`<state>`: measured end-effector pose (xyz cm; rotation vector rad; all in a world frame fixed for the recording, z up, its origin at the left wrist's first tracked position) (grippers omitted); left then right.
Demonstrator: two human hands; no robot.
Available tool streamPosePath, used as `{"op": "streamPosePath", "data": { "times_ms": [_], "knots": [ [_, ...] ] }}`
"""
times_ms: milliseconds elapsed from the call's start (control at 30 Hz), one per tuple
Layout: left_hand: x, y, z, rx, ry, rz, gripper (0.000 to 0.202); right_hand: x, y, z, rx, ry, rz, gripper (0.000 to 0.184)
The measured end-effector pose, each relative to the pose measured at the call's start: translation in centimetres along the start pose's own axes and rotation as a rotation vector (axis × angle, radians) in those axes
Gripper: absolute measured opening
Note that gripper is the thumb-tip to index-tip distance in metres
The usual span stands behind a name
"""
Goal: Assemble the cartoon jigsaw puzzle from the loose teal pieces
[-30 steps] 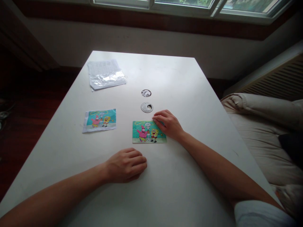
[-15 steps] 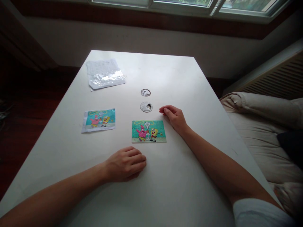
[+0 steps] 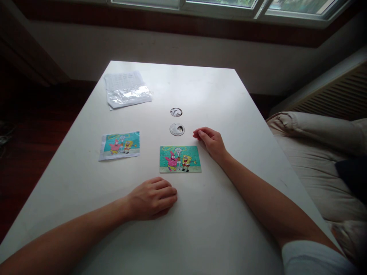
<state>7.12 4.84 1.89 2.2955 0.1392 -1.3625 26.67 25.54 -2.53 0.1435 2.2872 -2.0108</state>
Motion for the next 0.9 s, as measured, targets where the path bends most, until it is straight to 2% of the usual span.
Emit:
{"op": "streamPosePath", "data": {
  "times_ms": [900],
  "knots": [
    [-0.18, 0.06, -0.18, 0.007, 0.01, -0.004, 0.015, 0.15, -0.3, 0.09, -0.015, -0.002, 0.014, 0.027]
  ]
}}
Point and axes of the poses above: each hand's wrist, its own z-axis away from the middle knuckle, its own x-axis out of the palm, y = z × x, the point moved 8 cm from there along -z, towards the middle knuckle, and after that the axes turned 8 degrees about y, right-handed, at the moved point
